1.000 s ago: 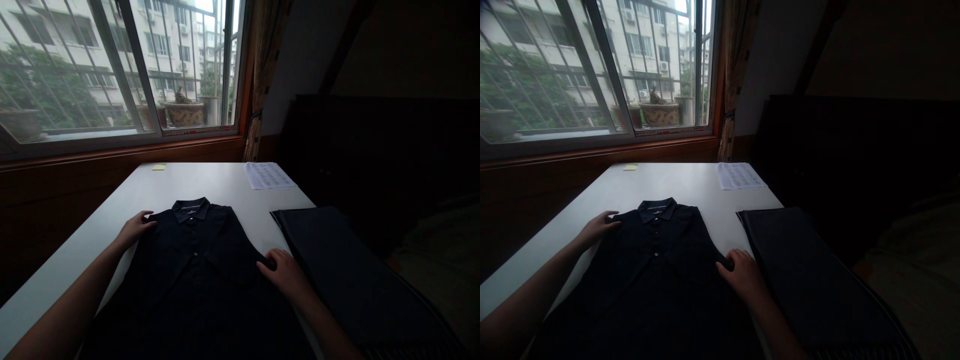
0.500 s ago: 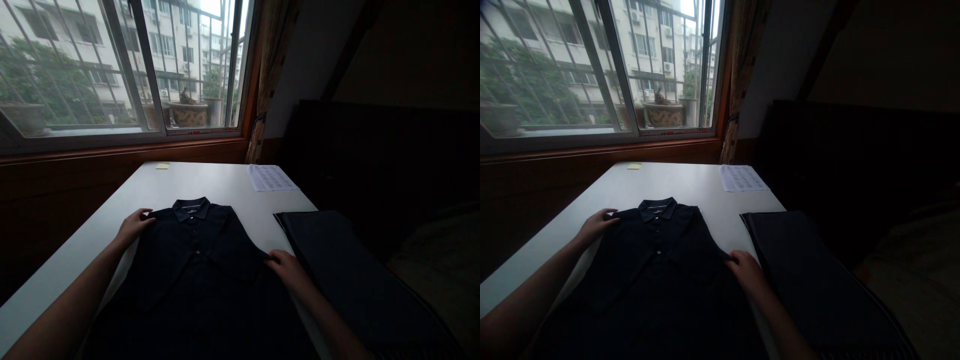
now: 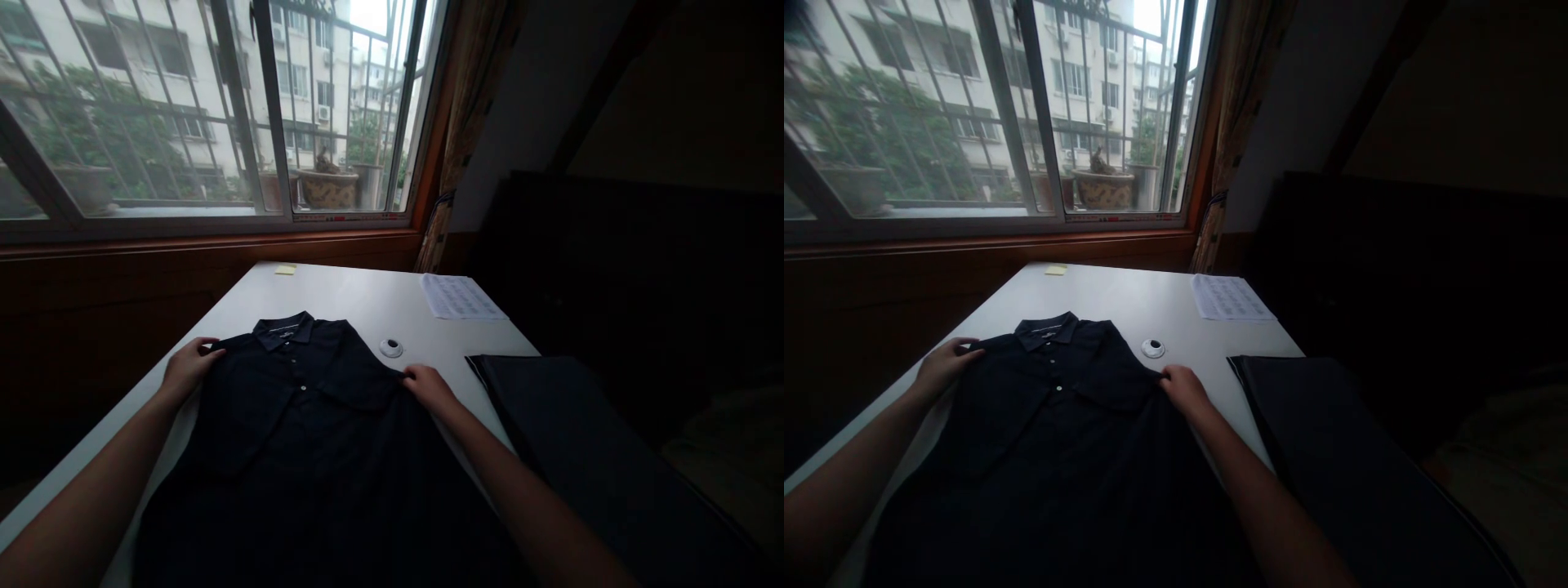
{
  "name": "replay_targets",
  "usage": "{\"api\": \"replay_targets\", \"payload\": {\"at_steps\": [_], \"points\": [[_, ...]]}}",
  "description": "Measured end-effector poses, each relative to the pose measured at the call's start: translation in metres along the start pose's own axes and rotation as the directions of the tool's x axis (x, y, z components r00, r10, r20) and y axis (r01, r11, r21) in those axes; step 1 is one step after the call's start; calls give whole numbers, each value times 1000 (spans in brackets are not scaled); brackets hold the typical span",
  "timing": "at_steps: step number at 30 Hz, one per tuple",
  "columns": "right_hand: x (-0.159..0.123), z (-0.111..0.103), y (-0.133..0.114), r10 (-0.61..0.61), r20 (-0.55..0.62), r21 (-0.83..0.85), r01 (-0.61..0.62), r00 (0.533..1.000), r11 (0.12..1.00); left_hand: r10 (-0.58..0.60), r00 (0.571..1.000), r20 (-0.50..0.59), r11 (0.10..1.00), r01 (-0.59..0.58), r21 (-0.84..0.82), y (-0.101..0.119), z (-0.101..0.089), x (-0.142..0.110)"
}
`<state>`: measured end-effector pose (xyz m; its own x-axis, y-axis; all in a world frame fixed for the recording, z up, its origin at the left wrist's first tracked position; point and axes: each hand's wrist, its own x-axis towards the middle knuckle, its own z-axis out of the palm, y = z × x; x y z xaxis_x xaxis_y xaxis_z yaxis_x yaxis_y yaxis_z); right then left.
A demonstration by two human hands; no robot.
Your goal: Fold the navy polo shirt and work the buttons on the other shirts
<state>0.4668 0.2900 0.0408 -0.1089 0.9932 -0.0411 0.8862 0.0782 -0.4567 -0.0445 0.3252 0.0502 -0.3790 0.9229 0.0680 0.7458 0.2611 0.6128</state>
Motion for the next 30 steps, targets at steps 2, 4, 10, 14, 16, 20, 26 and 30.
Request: {"api": "replay_targets", "payload": {"at_steps": [2, 4, 10, 14, 16, 20, 26, 30], "points": [[23, 4, -10, -9, 22, -19, 9, 1000, 1000, -31, 999, -37, 999, 32, 11, -12, -6, 0], [42, 7, -19, -15, 38, -32, 17, 999, 999, -48, 996, -78, 999, 49, 21, -22, -9, 1], [61, 6, -28, -4, 69, -49, 8, 998, 999, -31, 986, -161, 999, 35, 26, -44, -7, 3], [40, -6, -14, 19, 108, -33, -16, 994, 999, -12, 983, -184, 1000, 15, 17, -50, -4, 7], [21, -14, -3, 23, 149, -15, -21, 989, 1000, -9, 981, -193, 1000, 12, 13, -52, -3, 8], [-24, -26, 20, 26, 300, 17, -32, 954, 999, -9, 980, -197, 1000, 11, 8, -53, -2, 8], [-65, -34, 41, 48, 438, 33, -69, 898, 997, -24, 981, -190, 999, 28, 17, -51, -2, 7], [-55, -39, 50, 96, 398, -5, -102, 912, 995, -22, 986, -165, 999, 25, 20, -47, -5, 4]]}}
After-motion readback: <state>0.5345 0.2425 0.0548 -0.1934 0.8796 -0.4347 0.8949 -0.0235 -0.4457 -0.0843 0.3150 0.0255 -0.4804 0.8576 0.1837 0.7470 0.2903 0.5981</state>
